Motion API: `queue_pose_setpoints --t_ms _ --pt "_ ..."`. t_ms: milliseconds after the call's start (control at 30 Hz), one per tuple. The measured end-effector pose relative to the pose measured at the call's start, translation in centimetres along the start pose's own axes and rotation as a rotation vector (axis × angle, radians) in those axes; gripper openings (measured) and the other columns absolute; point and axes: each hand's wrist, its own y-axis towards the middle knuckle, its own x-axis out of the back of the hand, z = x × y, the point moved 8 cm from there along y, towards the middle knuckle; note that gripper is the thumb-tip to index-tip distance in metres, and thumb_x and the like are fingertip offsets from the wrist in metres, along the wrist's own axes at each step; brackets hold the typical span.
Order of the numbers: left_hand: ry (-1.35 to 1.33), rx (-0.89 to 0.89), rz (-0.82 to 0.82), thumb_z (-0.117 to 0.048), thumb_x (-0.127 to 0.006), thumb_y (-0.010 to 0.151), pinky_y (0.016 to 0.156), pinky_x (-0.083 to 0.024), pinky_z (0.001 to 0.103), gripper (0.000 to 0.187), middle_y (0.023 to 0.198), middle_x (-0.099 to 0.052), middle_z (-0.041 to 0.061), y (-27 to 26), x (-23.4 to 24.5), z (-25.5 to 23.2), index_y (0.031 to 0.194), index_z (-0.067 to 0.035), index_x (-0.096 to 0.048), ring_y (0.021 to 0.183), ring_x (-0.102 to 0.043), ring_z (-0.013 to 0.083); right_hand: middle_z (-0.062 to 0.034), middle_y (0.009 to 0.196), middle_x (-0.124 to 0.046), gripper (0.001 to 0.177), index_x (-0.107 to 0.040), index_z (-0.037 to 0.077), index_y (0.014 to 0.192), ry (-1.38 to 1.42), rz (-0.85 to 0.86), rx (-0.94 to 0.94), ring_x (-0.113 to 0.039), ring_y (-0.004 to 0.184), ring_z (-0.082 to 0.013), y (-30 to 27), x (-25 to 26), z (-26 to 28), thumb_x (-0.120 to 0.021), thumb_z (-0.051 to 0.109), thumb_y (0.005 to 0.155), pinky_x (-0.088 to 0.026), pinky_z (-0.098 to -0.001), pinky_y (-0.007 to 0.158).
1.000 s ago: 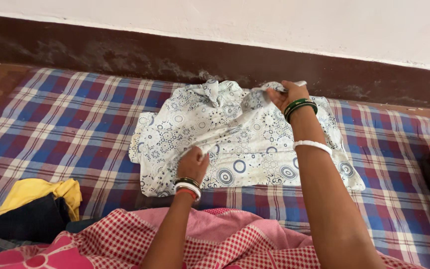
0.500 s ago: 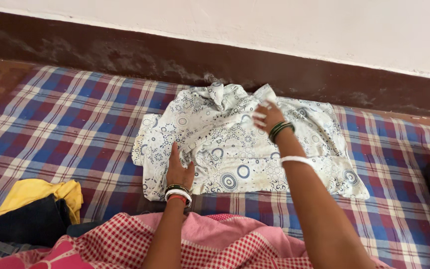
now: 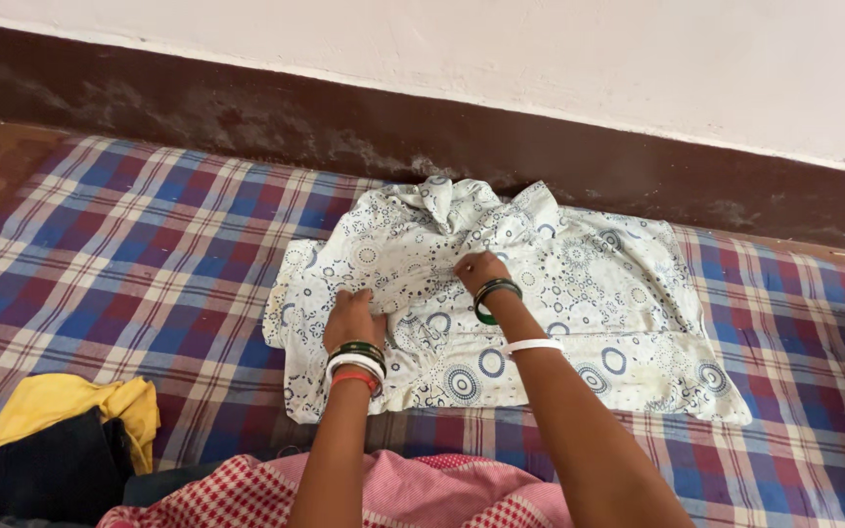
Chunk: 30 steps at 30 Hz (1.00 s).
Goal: The person folds a patterned shirt on a bed by aligning the sleeves and body of the garment.
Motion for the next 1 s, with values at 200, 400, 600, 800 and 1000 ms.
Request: queue_pose_setpoints --t_ms 200,400,600,800,1000 --pt "-0.092 -0.083 0.075 -0.026 -0.073 0.088 0.085 -0.054 0.044 0.017 0.100 -0.073 0.011 2.7 -3.0 1.8 0.099 -0.013 -0.072 0.095 -0.069 0.0337 -0.0104 0.117 -0.071 0.016 -0.079 0.014 0.100 0.130 0.041 0.262 -0.073 0.101 -0.0254 -2.0 5.2 7.2 -0.074 0.024 0.089 -0.060 -0.0378 0.093" --pt "-0.538 -0.246 0.132 -0.024 -0.065 0.095 0.077 -0.052 0.038 0.021 0.091 -0.071 0.013 3.6 -3.7 1.7 0.108 -0.008 -0.061 0.081 -0.068 0.0270 -0.0077 0.117 -0.070 0.036 -0.074 0.019 0.111 0.000 0.221 0.475 -0.070 0.102 -0.0266 -6.8 3.0 12.4 -0.079 0.020 0.076 -0.056 -0.0385 0.093" --pt "-0.555 -0.281 0.344 -0.027 -0.076 0.087 0.082 -0.054 0.036 0.031 0.100 -0.072 0.015 1.7 -1.6 0.8 0.108 -0.007 -0.063 0.093 -0.068 0.0256 -0.0076 0.110 -0.073 0.017 -0.079 0.018 0.094 -0.382 0.059 0.411 -0.067 0.105 -0.0277 -8.4 4.7 8.4 -0.074 0.029 0.081 -0.056 -0.0416 0.092" --pt "-0.005 -0.230 0.460 -0.034 -0.093 0.060 0.090 -0.053 0.038 0.055 0.109 -0.072 0.017 1.3 -5.6 4.7 0.103 -0.011 -0.068 0.103 -0.069 0.0309 -0.0166 0.107 -0.075 0.019 -0.076 0.009 0.095 -0.677 0.476 0.268 -0.072 0.098 -0.0309 -9.2 3.9 1.1 -0.072 0.024 0.084 -0.056 -0.0411 0.093" --pt "0.081 -0.136 0.611 -0.056 -0.087 0.063 0.086 -0.055 0.040 0.062 0.101 -0.076 0.018 -1.1 -6.6 4.8 0.098 -0.007 -0.071 0.098 -0.073 0.0332 -0.0182 0.112 -0.075 0.024 -0.078 0.010 0.105 -0.531 0.285 0.155 -0.072 0.101 -0.0350 -9.1 4.6 -3.9 -0.061 0.021 0.094 -0.058 -0.0435 0.093"
